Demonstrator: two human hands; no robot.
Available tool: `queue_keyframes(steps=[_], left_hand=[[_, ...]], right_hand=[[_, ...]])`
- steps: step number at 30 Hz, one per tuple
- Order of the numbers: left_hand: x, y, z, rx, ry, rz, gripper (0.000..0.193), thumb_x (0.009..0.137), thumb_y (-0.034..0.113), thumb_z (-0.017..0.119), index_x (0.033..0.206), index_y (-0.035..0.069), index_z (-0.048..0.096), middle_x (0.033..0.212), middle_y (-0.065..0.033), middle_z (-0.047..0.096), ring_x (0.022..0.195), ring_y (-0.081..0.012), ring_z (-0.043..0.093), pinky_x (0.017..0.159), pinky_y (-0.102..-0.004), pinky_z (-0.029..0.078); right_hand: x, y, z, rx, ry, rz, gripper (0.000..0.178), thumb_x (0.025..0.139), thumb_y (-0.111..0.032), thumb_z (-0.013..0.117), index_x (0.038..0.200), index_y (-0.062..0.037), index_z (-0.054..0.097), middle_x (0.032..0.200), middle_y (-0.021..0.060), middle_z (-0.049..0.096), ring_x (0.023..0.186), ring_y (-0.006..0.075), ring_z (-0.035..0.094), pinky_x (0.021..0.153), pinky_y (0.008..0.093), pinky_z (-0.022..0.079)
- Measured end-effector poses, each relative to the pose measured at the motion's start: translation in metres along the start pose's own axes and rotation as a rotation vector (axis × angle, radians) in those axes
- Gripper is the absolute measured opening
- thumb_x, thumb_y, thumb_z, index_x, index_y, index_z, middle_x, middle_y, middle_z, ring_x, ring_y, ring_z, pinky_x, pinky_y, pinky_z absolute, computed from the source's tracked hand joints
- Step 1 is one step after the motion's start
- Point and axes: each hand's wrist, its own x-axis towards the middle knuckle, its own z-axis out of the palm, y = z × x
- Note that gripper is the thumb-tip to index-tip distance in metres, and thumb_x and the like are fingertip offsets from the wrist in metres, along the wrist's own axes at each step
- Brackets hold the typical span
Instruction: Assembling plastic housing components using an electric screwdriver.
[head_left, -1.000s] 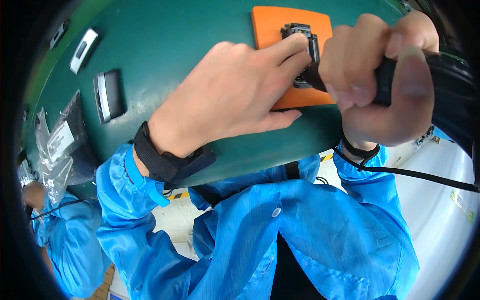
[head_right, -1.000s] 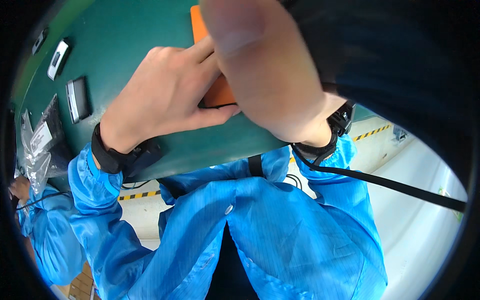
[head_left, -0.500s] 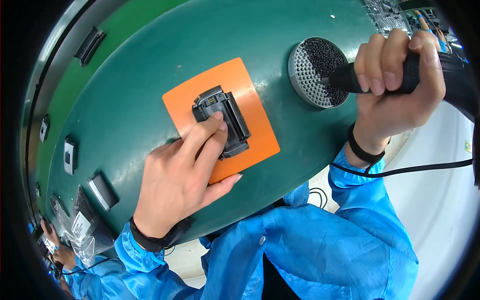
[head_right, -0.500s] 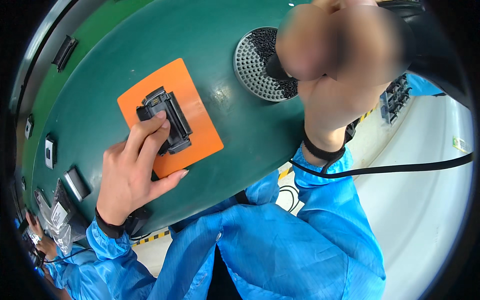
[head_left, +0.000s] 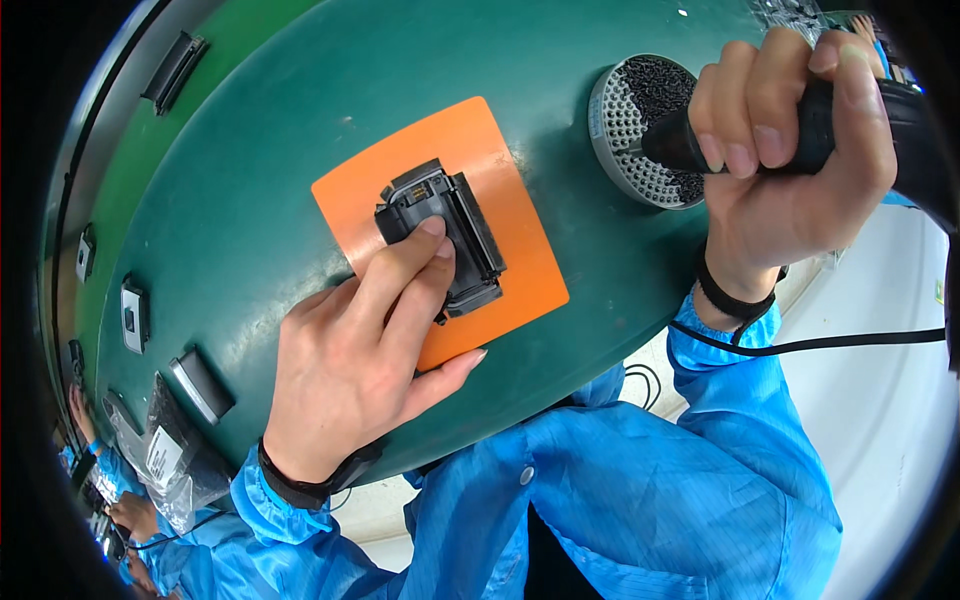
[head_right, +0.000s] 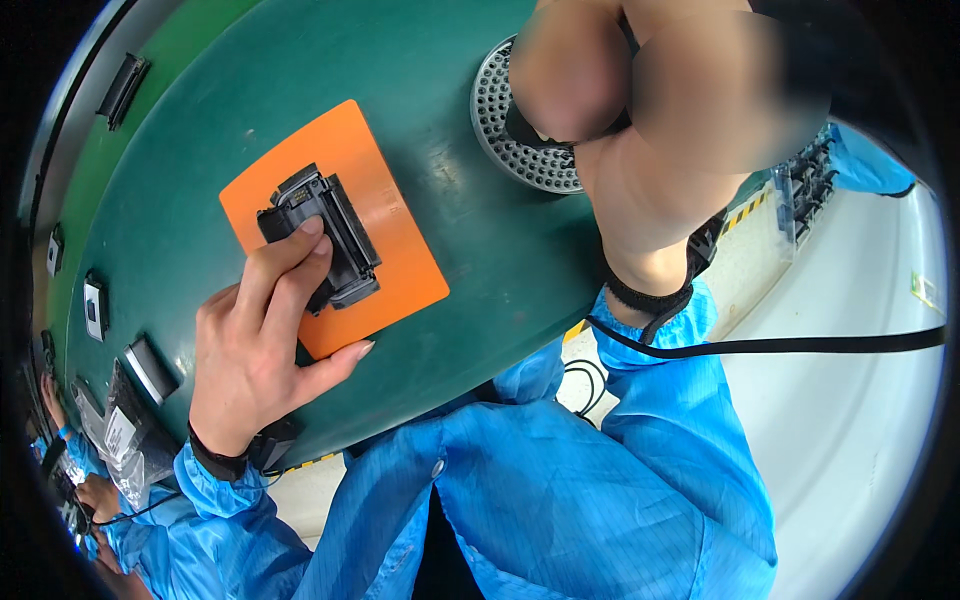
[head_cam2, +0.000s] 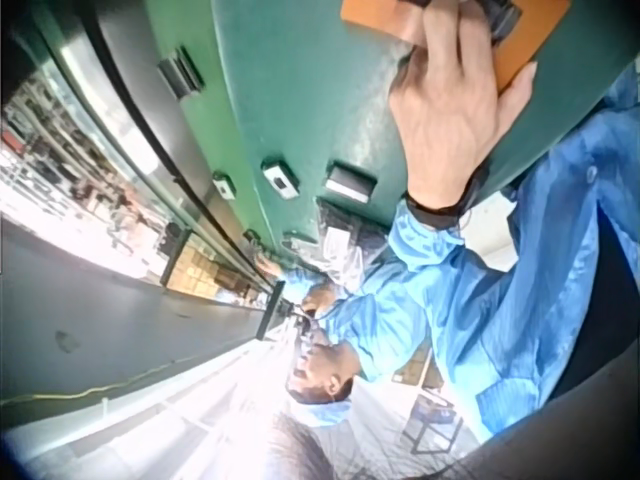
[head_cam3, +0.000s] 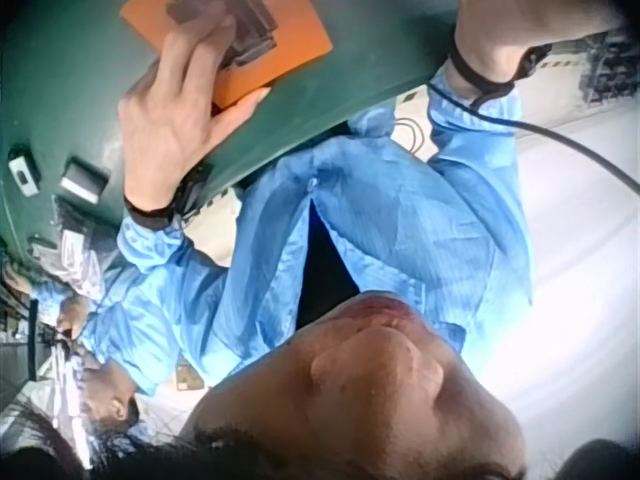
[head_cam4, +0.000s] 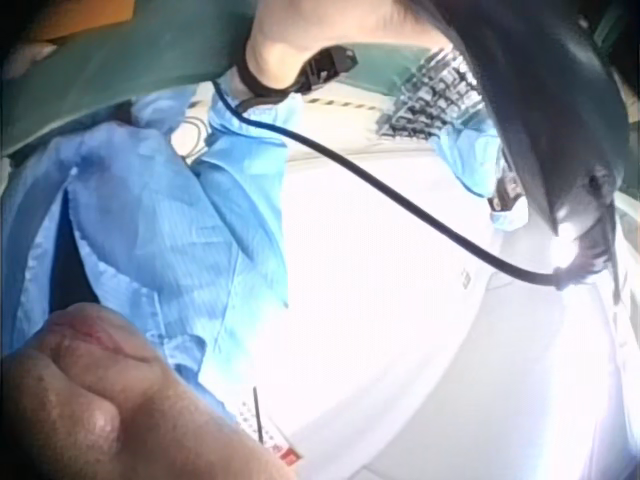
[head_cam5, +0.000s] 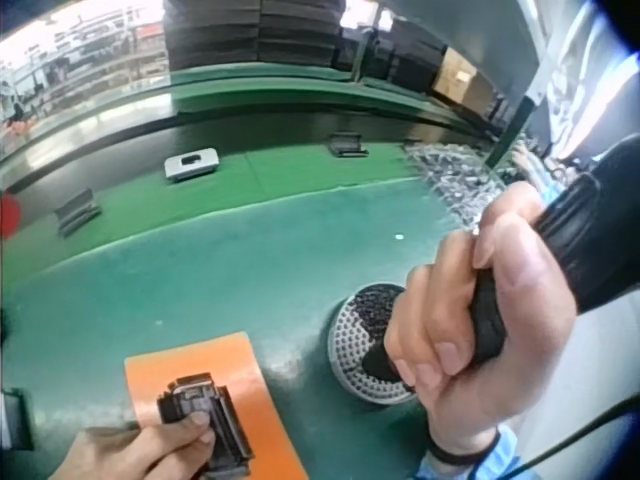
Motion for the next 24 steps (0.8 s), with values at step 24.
queue_keyframes(steps=[24], left_hand=[[-0.014, -0.002, -0.006, 0.061, -0.072, 0.021, 0.06, 0.075, 0.036, 0.081, 0.121, 0.006, 0.059, 0.13, -0.0055, 0.055, 0.073, -0.0214, 0.066, 0.065, -0.0337, 0.055]], right_hand=[[0.034, -0.032, 0.059, 0.102, -0.096, 0.043, 0.027, 0.104, -0.028, 0.039, 0.103, -0.0089, 0.057, 0.062, -0.0031, 0.04, 0.048, 0.0074, 0.035, 0.045, 0.0253, 0.033]])
